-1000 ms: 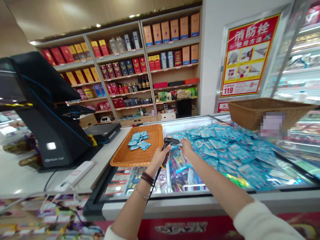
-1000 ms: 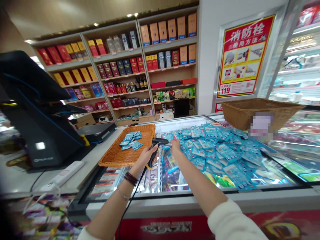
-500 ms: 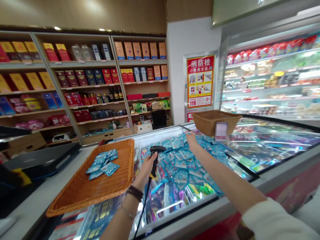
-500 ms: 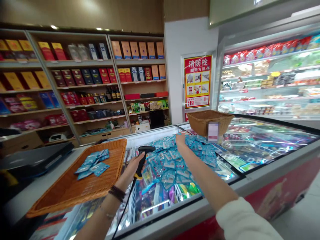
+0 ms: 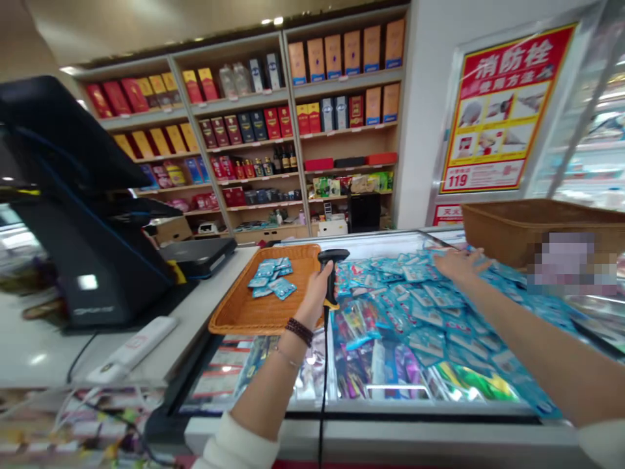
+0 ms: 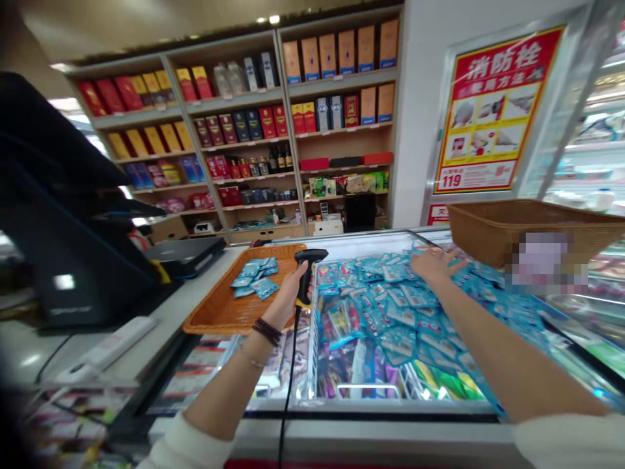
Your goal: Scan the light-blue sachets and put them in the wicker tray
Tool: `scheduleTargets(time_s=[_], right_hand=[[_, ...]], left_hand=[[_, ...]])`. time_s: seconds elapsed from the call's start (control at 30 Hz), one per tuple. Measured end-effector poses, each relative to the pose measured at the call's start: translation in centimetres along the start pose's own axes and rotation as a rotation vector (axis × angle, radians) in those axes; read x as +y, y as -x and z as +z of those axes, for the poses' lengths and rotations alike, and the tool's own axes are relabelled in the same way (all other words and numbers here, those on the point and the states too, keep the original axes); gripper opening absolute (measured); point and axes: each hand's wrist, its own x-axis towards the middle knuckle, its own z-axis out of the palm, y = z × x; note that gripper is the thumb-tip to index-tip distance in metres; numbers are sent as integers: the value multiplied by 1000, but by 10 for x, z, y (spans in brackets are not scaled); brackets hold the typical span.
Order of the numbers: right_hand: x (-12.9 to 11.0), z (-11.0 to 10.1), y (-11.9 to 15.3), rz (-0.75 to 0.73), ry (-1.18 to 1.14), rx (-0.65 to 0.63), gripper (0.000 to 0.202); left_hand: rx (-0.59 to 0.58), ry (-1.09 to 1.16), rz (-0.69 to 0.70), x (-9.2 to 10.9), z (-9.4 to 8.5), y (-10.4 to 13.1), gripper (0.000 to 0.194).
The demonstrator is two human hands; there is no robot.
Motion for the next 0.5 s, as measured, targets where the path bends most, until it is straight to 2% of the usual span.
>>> scheduleTargets(time_s=[0.03, 0.13, 0.2, 0.3, 0.4, 0.43, 0.5], right_hand=[[-5, 3, 1, 27, 29, -15, 51], [-41, 14, 16, -275, -59, -30, 54], [-82, 27, 41, -456, -180, -127, 56], [-156, 54, 95, -599, -365, -321, 57], [-225, 83, 156, -707, -532, -534, 51], [-243, 91, 175, -707, -556, -607, 49], [-271, 105, 207, -611, -547, -720, 44]], left_hand=[[19, 2, 18, 5, -14, 2, 53], [130, 14, 82, 20, -54, 9, 52], [228, 28, 108, 29, -79, 13, 50], [345, 22, 114, 35, -112, 17, 47], [432, -43, 141, 34, -142, 22, 44], [458, -68, 150, 32, -150, 23, 45], [502, -96, 163, 29, -166, 25, 47]])
